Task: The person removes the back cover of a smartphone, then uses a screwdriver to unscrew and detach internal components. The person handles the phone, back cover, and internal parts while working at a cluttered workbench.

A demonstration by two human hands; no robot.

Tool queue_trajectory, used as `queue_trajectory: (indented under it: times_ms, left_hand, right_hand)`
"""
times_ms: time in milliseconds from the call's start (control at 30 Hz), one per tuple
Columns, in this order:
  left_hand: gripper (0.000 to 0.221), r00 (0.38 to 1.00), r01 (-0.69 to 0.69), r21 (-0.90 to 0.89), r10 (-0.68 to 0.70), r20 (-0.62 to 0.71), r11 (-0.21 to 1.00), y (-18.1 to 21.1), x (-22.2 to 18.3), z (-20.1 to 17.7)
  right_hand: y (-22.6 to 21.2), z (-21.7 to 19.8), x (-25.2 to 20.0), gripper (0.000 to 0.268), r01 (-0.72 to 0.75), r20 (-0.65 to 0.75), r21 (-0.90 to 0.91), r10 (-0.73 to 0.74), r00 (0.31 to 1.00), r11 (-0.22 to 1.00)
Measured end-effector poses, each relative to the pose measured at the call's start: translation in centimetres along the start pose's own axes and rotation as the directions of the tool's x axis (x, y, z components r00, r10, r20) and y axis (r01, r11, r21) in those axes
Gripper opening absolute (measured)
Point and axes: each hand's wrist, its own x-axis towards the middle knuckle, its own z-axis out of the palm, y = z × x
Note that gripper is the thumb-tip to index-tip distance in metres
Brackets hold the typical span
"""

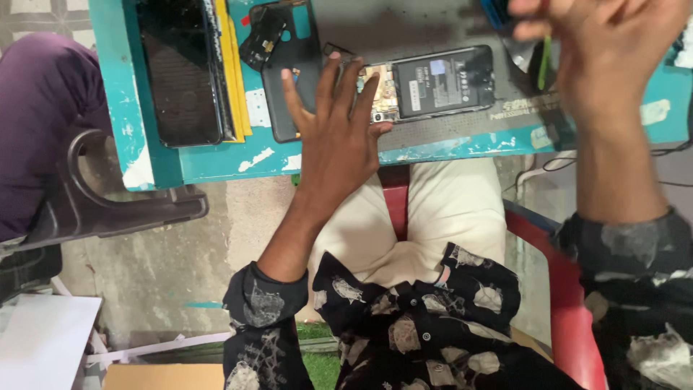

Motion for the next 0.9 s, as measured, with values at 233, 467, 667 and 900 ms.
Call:
queue_trajectory:
  times_ms: [233, 467, 667, 900]
  left_hand:
    - [0.059, 0.997, -0.055, 0.030, 0.056, -0.057, 0.998, 0.1, -0.4, 0.4]
    - [0.057, 0.966, -0.256, 0.181, 0.260, 0.003, 0.950, 0.8, -2.1, 1.9]
    - [0.060, 0.955, -0.289, 0.222, 0.297, -0.001, 0.931, 0.8, -3.1, 3.6]
    - [0.067, 0.955, -0.297, 0.241, 0.287, 0.078, 0.924, 0.7, -3.3, 3.6]
  right_hand:
    - [-1.8, 2.1, -5.3, 0.103, -0.308, -0.279, 0.179, 0.348, 0.895, 0.934]
    - [-3.2, 3.0, -4.0, 0.112, -0.357, -0.328, 0.280, 0.438, 0.837, 0.891]
    - [-1.5, 2.1, -3.7, 0.100, -0.245, -0.169, 0.031, 0.247, 0.954, 0.969]
    - [-0.8, 1.1, -4.6, 0.088, 0.184, 0.154, -0.384, -0.134, 0.979, 0.905]
